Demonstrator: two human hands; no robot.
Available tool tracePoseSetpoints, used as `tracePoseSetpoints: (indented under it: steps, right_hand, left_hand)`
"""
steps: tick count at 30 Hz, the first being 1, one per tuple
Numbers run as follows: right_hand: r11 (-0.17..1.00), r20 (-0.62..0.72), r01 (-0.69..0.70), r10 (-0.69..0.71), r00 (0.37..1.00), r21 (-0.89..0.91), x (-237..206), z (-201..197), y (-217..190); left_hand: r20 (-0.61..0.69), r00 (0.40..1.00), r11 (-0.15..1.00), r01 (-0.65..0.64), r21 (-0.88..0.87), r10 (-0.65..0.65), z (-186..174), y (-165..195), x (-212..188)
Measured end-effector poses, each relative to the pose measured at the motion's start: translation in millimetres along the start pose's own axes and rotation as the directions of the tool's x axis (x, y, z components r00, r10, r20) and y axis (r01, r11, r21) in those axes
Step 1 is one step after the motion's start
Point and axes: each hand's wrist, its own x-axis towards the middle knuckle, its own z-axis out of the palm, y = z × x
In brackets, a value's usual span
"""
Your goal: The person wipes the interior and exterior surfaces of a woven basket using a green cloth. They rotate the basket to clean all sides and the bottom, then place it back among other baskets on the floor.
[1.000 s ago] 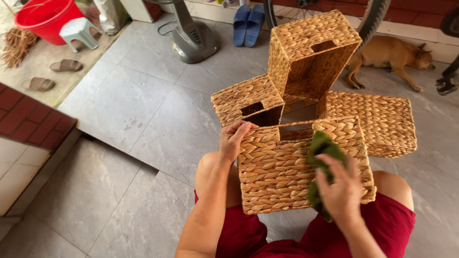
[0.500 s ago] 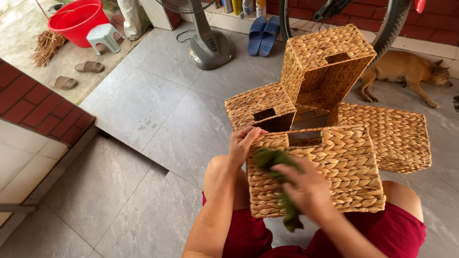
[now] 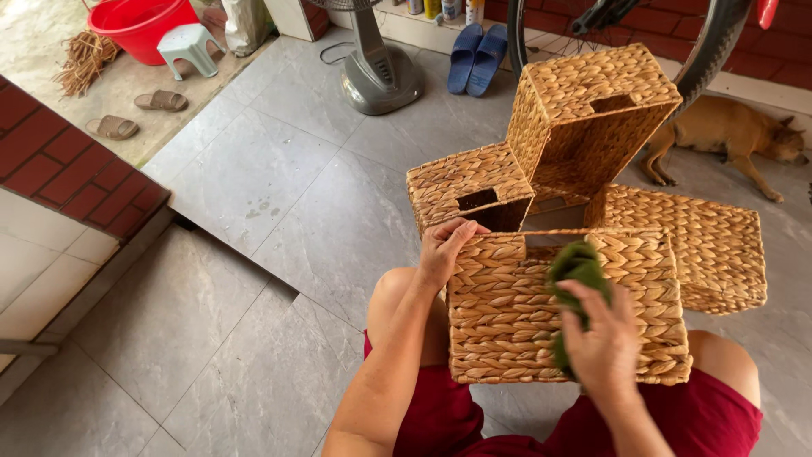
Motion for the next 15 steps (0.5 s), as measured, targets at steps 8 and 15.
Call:
tracePoseSetpoints:
  steps: [8,15]
  right_hand:
    - [0.902,0.281,0.405,-0.432,0.857,0.149,7,41,-124]
    - [0.941,0.158,0.308,-0.285,0.945,-0.143,33,3,-8]
  left_hand:
    - [-0.028,0.995,0.995,0.092,-0.025,-0.093,-6,2,6]
    - [-0.010,0.999,0.999,0.039,0.021,-0.039,-1,15,-4]
